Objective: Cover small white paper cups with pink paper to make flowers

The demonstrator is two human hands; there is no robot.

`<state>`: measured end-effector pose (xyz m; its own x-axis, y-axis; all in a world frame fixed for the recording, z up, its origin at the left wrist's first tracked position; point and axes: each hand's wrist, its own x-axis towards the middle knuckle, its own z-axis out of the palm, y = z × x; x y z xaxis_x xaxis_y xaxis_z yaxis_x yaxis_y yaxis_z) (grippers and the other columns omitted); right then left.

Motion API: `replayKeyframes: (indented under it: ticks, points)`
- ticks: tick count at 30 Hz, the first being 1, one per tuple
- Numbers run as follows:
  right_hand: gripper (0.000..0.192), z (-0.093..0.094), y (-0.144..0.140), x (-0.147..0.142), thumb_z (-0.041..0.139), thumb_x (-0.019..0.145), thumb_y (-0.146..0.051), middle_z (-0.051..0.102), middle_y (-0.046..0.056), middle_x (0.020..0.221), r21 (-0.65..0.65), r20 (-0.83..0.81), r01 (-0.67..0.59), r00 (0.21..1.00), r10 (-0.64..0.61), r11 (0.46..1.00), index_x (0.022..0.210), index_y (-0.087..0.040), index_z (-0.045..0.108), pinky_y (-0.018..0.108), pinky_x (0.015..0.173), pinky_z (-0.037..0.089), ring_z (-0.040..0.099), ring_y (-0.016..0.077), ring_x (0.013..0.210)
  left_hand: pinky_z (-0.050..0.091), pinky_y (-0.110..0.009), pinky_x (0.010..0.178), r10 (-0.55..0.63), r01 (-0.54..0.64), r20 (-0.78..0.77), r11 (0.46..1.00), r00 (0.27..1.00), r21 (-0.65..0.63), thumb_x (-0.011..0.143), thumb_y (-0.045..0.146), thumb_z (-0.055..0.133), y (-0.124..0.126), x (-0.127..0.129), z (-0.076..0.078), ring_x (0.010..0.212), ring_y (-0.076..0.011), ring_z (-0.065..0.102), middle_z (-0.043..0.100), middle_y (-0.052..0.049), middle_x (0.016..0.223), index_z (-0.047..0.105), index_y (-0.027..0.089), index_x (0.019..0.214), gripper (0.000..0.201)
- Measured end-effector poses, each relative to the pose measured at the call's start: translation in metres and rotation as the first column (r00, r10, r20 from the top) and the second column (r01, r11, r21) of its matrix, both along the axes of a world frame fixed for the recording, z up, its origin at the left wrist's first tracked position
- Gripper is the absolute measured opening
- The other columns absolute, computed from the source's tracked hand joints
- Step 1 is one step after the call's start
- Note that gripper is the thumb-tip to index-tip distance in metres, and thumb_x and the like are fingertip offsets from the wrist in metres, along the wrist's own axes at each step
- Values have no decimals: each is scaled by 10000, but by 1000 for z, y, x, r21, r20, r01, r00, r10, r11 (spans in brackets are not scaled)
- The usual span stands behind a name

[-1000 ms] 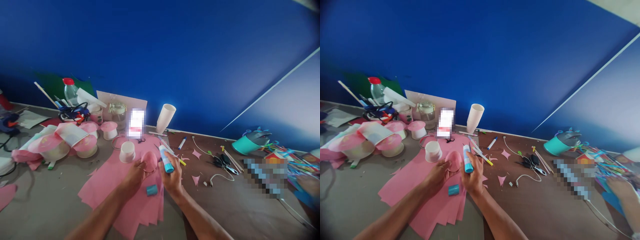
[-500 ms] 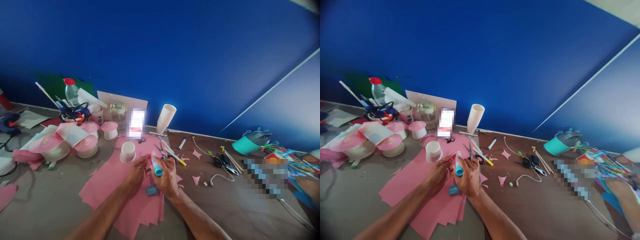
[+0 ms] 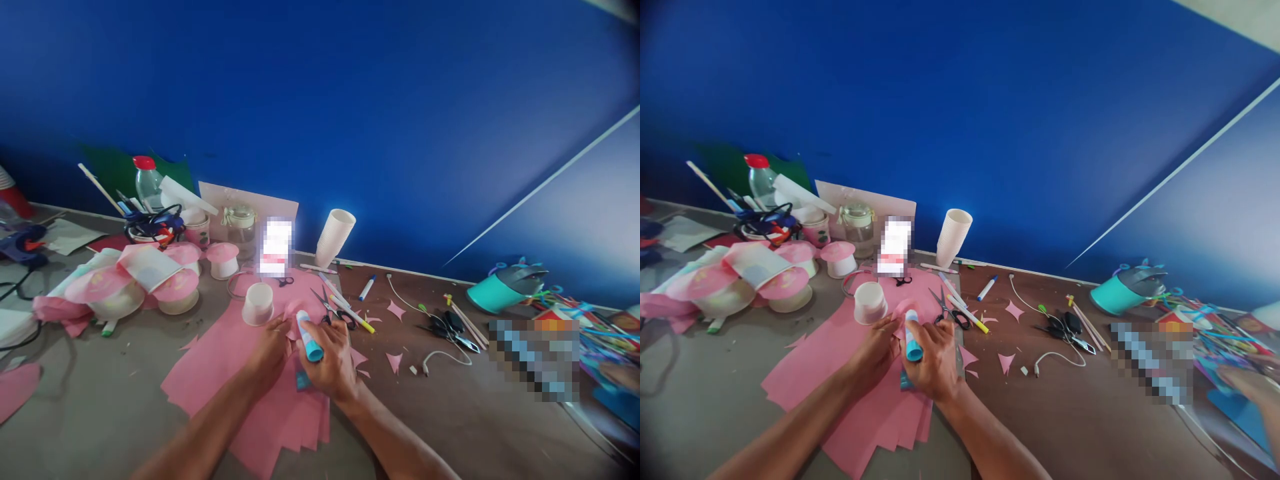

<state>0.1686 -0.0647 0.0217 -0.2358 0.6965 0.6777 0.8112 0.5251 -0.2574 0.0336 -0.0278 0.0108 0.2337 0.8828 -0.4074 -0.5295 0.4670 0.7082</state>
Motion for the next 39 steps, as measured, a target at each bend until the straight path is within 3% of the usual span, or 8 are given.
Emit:
replayKeyframes:
  ticks: [2,5,10,15,22,29,33,39]
  points:
    - [285,-2,2,2,584,900,-212,750,38,821,-17,17,38,999,-38,999,1183,-202,610,407,731,471,704,230,688,570,-272,709,4,-4,-1,1000,1000,12,769,170,737,0,1,1,653,-169,659,599,22,574,621,212,700,141]
    - [277,-4,8,14,579,907,-216,768,67,888,18,-34,160,987,-159,987,1179,-210,631,432,802,480,725,255,787,587,-342,862,10,-10,41,1000,999,2,772,155,730,1,3,1,852,-228,710,680,-16,706,638,214,714,124]
    - [316,-13,19,27,564,940,-336,753,124,1109,-30,-278,281,920,-278,959,1217,-207,645,436,847,541,711,288,1009,597,-391,916,38,-34,108,999,993,-33,801,139,688,4,4,-1,990,-260,710,739,-63,878,667,184,791,50]
    - [354,-20,22,19,566,938,-382,751,114,1125,-150,-441,212,860,-258,966,1237,-215,655,405,875,575,697,275,1074,598,-418,918,0,2,161,1000,987,-9,809,140,648,0,7,7,962,-275,721,759,-118,906,700,116,880,91]
    - [341,-21,22,14,574,893,-251,762,88,1062,-148,-520,142,831,-199,979,1222,-227,659,413,925,562,702,257,1045,579,-427,940,-144,134,217,989,966,57,819,225,660,-5,9,11,1044,-309,711,767,-147,1052,730,124,962,188]
    - [362,-22,24,21,560,856,-224,742,98,1119,-158,-537,183,808,-240,970,1204,-223,657,441,925,554,691,274,1048,508,-357,1016,-274,248,114,947,955,204,704,184,820,-14,0,23,1149,-280,662,751,-69,1155,718,252,1161,474]
    - [365,-21,22,22,555,862,-236,752,95,1077,-169,-507,151,834,-217,974,1213,-233,658,465,924,556,692,287,1049,518,-346,974,-258,230,106,948,960,219,731,213,804,-12,-1,22,1117,-272,669,763,-57,1097,728,255,1136,415]
    - [341,-17,20,15,553,873,-205,759,92,1069,-173,-457,11,885,-90,985,1192,-233,672,394,873,586,722,254,982,545,-317,841,-256,247,33,954,966,173,737,224,766,-7,-1,9,959,-266,710,779,-82,922,769,163,955,226]
